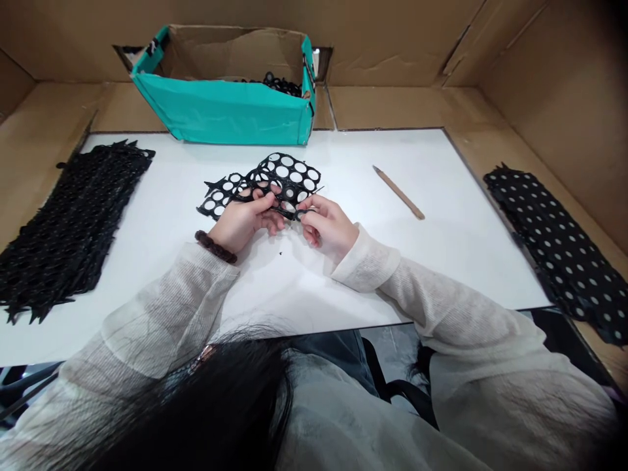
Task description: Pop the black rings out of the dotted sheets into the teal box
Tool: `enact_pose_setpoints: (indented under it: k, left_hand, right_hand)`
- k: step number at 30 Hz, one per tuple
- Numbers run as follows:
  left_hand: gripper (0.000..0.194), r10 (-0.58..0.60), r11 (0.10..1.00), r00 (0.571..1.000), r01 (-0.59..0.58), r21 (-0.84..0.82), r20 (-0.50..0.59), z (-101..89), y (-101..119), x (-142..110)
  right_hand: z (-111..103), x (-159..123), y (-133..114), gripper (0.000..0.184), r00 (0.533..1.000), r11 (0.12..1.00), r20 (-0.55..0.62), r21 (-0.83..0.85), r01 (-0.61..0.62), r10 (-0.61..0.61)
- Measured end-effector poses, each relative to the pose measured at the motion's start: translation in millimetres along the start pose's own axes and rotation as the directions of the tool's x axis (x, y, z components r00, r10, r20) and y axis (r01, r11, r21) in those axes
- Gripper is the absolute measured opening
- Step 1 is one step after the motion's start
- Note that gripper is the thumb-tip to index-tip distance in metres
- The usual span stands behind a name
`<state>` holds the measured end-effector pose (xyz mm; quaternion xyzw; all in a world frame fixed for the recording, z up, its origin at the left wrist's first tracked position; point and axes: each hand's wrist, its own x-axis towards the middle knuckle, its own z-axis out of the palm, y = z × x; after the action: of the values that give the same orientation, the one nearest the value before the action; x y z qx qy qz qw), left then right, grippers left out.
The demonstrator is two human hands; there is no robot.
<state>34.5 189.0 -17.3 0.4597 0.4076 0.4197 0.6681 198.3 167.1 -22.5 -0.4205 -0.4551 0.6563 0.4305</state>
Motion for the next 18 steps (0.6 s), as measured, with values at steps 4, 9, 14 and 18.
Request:
enact_pose_setpoints:
  k: [4,9,14,18]
  left_hand:
    - [0.012,0.022,1.000,1.000,-0.022,-0.009,-0.017,0.2,-2.7,0.5]
    - [0.009,0.011,0.999,0.999,-0.013,-0.049,-0.038,2.1,-2.0,0.9]
    - [0.009,-0.017,0.994,0.997,0.009,-0.111,-0.073,5.4,0.2,0.5]
    - [0.010,-0.011,0.992,0.996,0.000,-0.125,-0.088,9.1,-1.3,-0.1]
  right_hand:
    - [0.8,-0.7,-3.4,0.019,0.999,0.999,-0.016,0.023,-0.046,0.047]
    - [2.6,-2.2,-4.3,0.019,0.998,0.999,-0.044,0.033,-0.038,0.039]
    - [4.0,-1.8,-1.7,0.016,0.998,1.000,-0.063,0.030,0.008,-0.006]
    - [6.0,-1.3,-0.7,0.015,0.996,0.999,-0.084,0.028,0.038,-0.036]
